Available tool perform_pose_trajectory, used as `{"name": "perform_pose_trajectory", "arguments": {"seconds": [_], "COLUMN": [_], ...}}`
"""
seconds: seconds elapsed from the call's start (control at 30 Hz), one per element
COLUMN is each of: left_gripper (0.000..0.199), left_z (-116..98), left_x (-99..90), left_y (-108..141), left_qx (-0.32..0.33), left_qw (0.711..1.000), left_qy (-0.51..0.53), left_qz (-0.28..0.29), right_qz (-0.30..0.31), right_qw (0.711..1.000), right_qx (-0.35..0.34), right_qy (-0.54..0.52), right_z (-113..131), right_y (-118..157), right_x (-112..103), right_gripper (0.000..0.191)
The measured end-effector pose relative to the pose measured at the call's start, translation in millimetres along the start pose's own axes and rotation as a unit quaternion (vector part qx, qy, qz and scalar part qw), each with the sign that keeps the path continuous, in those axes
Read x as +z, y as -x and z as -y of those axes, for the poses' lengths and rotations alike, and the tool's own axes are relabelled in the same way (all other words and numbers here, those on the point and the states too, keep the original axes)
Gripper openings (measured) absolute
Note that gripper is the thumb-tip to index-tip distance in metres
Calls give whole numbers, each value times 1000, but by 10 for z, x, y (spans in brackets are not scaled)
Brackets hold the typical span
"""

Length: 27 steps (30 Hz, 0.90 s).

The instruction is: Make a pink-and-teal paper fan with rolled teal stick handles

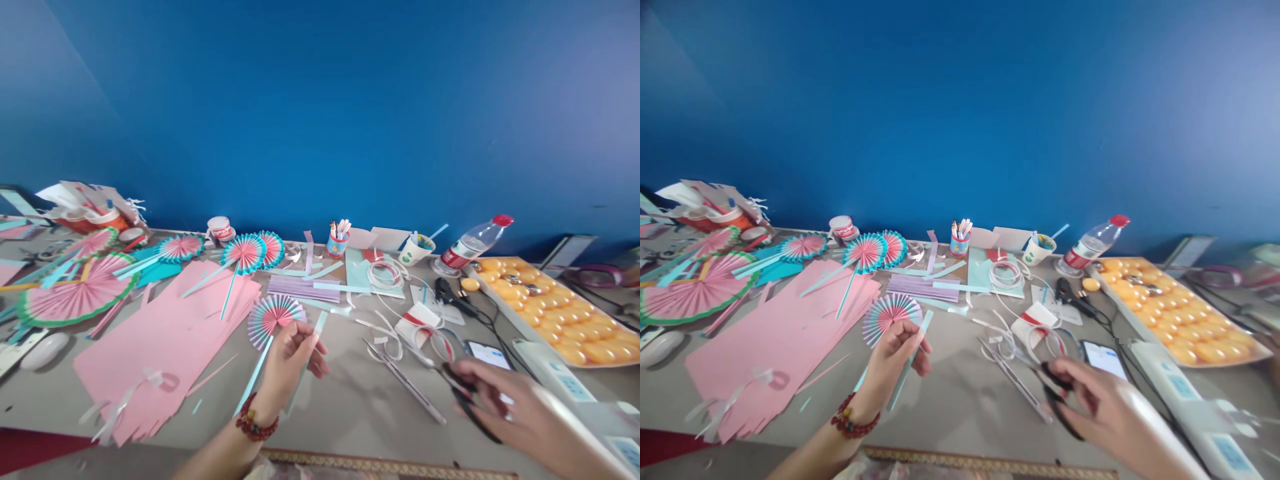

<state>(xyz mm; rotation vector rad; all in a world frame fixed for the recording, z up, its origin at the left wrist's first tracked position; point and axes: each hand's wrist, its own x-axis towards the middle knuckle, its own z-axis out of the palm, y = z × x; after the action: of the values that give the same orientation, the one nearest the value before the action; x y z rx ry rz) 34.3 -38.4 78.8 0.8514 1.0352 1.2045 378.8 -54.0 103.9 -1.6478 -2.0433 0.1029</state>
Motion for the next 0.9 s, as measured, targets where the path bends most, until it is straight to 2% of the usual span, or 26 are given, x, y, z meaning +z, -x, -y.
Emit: {"name": "perform_pose_trajectory", "arguments": {"seconds": [0.03, 0.1, 0.2, 0.3, 0.6, 0.9], "left_gripper": [31, 31, 32, 34, 38, 35], "left_z": [-8, -25, -52, -70, -76, -95], "left_x": [19, 55, 88, 93, 124, 125], "left_y": [4, 15, 35, 49, 68, 82], "left_qx": [0, 3, 8, 8, 4, 16], "left_qw": [1000, 1000, 1000, 1000, 1000, 1000], "left_qy": [-1, -1, 0, -3, -2, -11], "left_qz": [3, 10, 16, 15, 20, 24], "right_qz": [58, 98, 72, 46, 22, 35], "right_qw": [998, 989, 980, 975, 964, 970], "right_qx": [-31, -107, -176, -211, -252, -233], "right_qy": [-2, 26, 56, 61, 82, 63], "right_z": [110, 310, 538, 667, 772, 745], "right_y": [-31, -125, -268, -343, -374, -379], "right_x": [23, 58, 127, 219, 370, 407], "right_gripper": [46, 35, 27, 23, 23, 18]}}
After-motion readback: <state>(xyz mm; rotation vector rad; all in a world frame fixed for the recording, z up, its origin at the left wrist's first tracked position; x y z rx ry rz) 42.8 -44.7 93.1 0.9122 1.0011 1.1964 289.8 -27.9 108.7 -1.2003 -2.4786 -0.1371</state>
